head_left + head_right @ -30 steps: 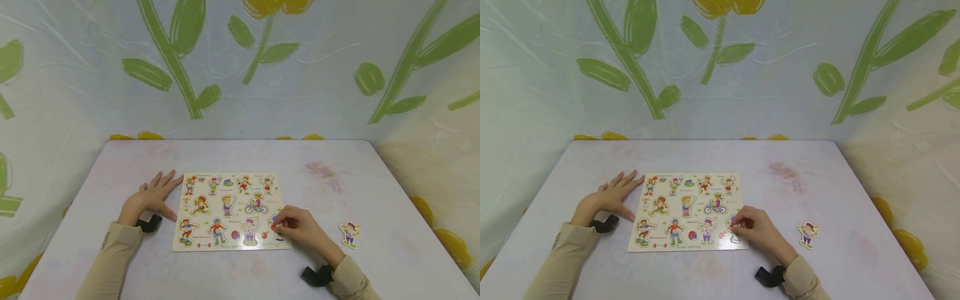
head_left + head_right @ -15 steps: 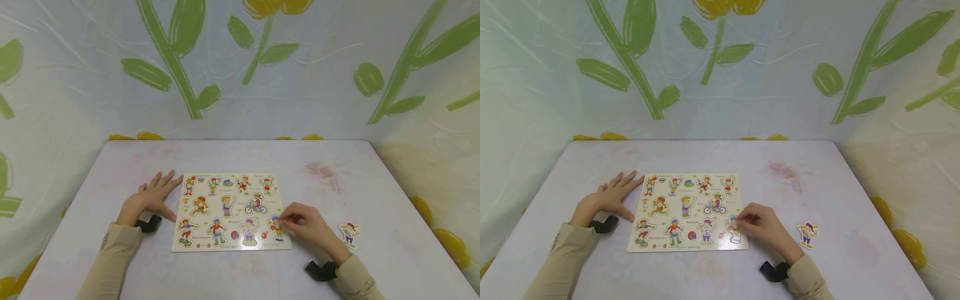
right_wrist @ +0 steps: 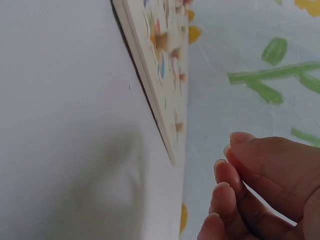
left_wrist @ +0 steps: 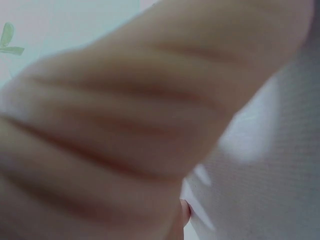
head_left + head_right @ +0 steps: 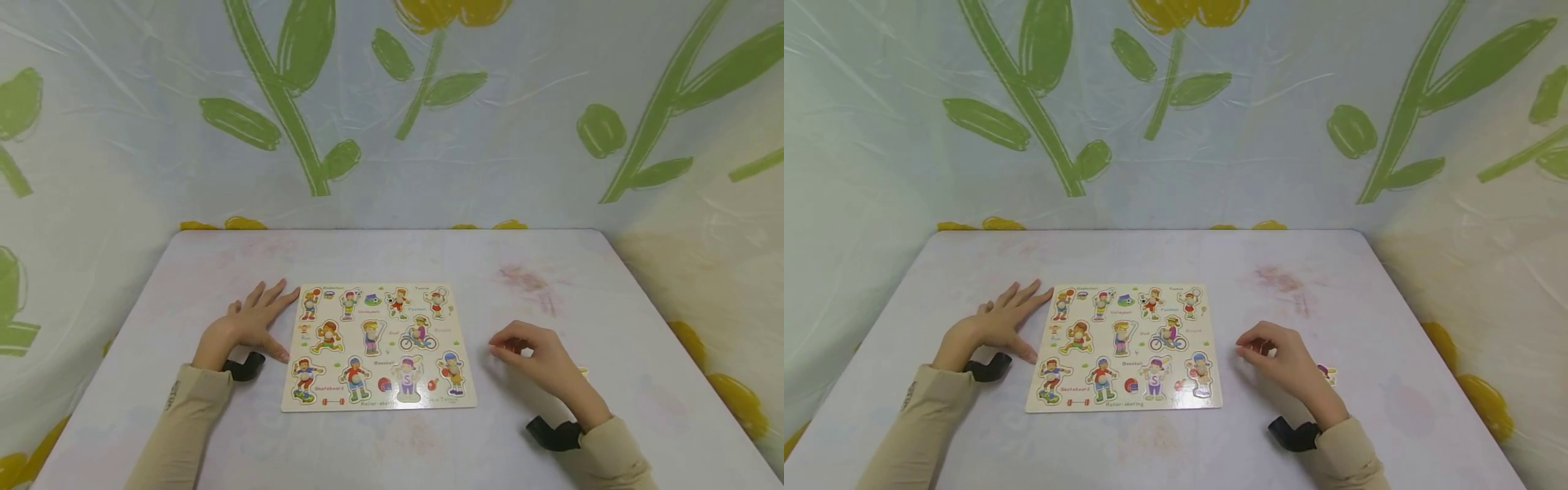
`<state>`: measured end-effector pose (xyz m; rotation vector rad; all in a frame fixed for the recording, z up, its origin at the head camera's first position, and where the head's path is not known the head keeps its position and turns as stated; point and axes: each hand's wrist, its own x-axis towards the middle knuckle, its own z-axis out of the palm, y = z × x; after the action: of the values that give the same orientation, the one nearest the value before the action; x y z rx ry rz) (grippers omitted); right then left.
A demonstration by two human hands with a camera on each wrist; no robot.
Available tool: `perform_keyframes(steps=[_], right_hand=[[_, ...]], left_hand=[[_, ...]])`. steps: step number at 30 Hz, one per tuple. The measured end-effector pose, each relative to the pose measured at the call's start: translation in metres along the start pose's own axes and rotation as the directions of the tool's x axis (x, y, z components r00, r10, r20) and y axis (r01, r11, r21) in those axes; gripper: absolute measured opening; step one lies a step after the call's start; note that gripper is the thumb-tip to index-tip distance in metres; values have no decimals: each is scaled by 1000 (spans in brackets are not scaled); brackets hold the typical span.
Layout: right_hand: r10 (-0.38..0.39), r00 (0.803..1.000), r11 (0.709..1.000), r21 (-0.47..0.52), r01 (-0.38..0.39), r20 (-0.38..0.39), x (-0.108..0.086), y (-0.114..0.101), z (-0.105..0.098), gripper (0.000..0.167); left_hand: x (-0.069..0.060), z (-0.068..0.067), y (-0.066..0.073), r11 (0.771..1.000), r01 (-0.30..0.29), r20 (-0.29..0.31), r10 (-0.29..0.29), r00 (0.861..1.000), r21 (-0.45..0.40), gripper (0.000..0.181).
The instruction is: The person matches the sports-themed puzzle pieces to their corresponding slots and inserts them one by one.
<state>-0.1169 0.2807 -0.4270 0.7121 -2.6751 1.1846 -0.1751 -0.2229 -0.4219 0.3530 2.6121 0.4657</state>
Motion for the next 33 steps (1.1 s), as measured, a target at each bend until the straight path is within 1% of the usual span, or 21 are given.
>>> perform_keyframes(steps=[3, 8, 10, 14, 17, 22, 26, 29, 31, 33], right_hand=[[13, 1000, 1000, -27, -13, -15, -5, 2, -11, 18], [44, 998, 996, -80, -47, -48, -10, 3, -27, 17], [59, 996, 993, -100, -65, -61, -14, 4, -33, 15], [109, 991, 985, -122, -118, -82, -22, 7, -45, 13], [140, 986, 980, -132, -152, -92, -29, 10, -53, 14], [168, 981, 972, -152, -182, -99, -39, 16, -63, 14], [197, 978, 958, -195, -208, -75, -45, 20, -71, 12], [245, 969, 940, -236, -246, -34, -49, 23, -76, 8], [292, 956, 923, -264, -280, 9, -52, 25, -78, 7], [350, 935, 905, -280, -321, 58, -55, 27, -79, 7]], left_hand=[[1, 0, 2, 1000, -3, 1, 3, 1000, 1, 132], [1, 1, 0, 1000, 0, -3, 0, 1000, -2, 132], [3, 3, -3, 1000, -8, -6, 8, 1000, -4, 133], [11, 10, -16, 1000, -24, -23, 24, 999, -2, 139], [14, 14, -23, 1000, -28, -31, 28, 999, 4, 143], [13, 13, -21, 1000, -28, -33, 28, 999, 0, 142], [12, 11, -17, 1000, -27, -25, 27, 999, 0, 140], [11, 11, -16, 1000, -29, -19, 29, 999, -2, 140], [12, 12, -17, 1000, -28, -19, 28, 999, -2, 140], [13, 12, -18, 1000, -28, -21, 28, 999, -2, 141]])
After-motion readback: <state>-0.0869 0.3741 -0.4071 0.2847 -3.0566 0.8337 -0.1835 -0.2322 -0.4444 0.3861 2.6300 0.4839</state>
